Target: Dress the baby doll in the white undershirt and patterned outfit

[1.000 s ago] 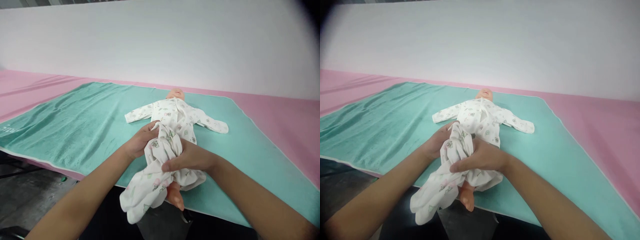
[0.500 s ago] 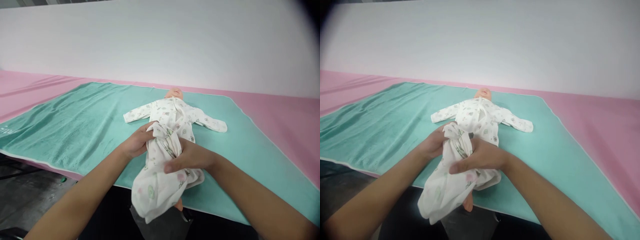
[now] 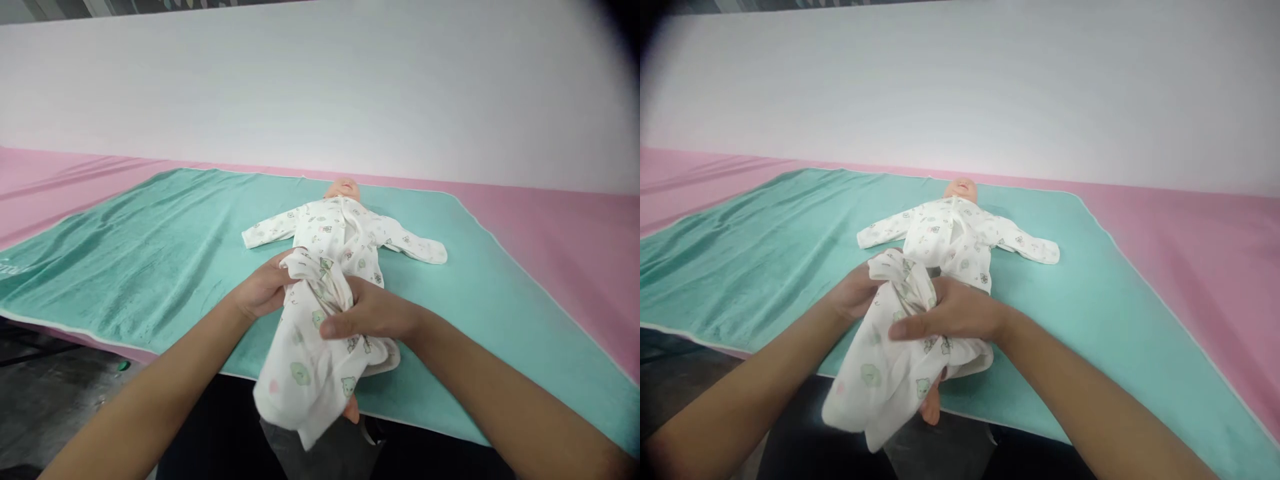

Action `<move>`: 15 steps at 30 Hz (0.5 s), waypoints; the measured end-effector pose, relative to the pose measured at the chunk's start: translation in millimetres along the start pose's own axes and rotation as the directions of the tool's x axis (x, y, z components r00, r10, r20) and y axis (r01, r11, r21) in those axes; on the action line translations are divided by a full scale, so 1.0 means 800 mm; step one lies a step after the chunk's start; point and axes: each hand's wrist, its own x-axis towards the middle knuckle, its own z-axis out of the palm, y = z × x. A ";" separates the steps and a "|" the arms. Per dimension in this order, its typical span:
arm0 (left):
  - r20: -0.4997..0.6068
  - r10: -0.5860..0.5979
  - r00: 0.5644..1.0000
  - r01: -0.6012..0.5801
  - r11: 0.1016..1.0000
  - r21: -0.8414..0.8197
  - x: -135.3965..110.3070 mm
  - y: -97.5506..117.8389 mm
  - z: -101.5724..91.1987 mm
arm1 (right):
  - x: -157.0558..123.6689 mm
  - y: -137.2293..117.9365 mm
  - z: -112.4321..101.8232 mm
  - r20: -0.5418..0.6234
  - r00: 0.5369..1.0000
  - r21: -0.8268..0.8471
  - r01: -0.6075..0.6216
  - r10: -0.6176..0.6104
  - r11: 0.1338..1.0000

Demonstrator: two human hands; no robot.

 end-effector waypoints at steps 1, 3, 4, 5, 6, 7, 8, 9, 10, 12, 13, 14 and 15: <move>-0.008 0.001 1.000 -0.001 1.000 -0.020 0.001 -0.002 0.001 | -0.001 -0.003 0.001 0.035 0.999 -0.048 -0.016 0.017 0.999; -0.006 -0.034 0.999 0.033 0.999 -0.028 0.001 -0.003 0.006 | -0.001 -0.005 0.002 0.067 0.997 -0.060 -0.027 0.031 0.998; -0.020 -0.047 0.999 0.047 0.999 -0.019 0.001 -0.002 0.009 | 0.000 -0.003 0.002 0.057 0.998 -0.019 -0.016 0.017 1.000; -0.044 -0.053 0.998 0.053 0.999 -0.009 0.001 -0.001 0.012 | 0.000 -0.001 0.002 0.039 0.999 0.045 0.008 -0.009 0.999; -0.068 -0.052 0.996 0.052 0.999 0.003 0.000 0.001 0.015 | 0.001 0.003 0.001 0.018 0.999 0.125 0.042 -0.045 0.991; -0.086 -0.047 0.995 0.048 0.999 0.017 -0.001 0.003 0.016 | 0.002 0.007 0.000 0.004 0.997 0.210 0.078 -0.080 0.975; -0.088 -0.045 0.995 0.048 0.998 0.033 -0.002 0.004 0.017 | 0.003 0.011 -0.001 -0.003 0.993 0.287 0.110 -0.114 0.952; -0.068 -0.055 0.996 0.059 0.997 0.050 -0.003 0.006 0.016 | 0.004 0.014 -0.001 -0.004 0.990 0.347 0.136 -0.143 0.928; -0.023 -0.075 0.997 0.077 0.994 0.074 -0.004 0.007 0.015 | 0.005 0.017 -0.002 -0.004 0.986 0.386 0.153 -0.164 0.910; 0.110 -0.145 0.983 0.127 0.980 0.153 -0.006 0.008 0.010 | 0.006 0.019 -0.002 -0.021 0.983 0.422 0.172 -0.180 0.890; 0.168 -0.183 0.969 0.150 0.969 0.195 -0.007 0.008 0.007 | 0.006 0.019 -0.002 -0.034 0.983 0.426 0.176 -0.179 0.888; 0.206 -0.209 0.956 0.162 0.961 0.224 -0.007 0.008 0.006 | 0.006 0.018 -0.002 -0.048 0.984 0.421 0.174 -0.170 0.890; 0.213 -0.215 0.953 0.165 0.959 0.229 -0.007 0.008 0.005 | 0.006 0.017 -0.002 -0.059 0.986 0.406 0.166 -0.155 0.899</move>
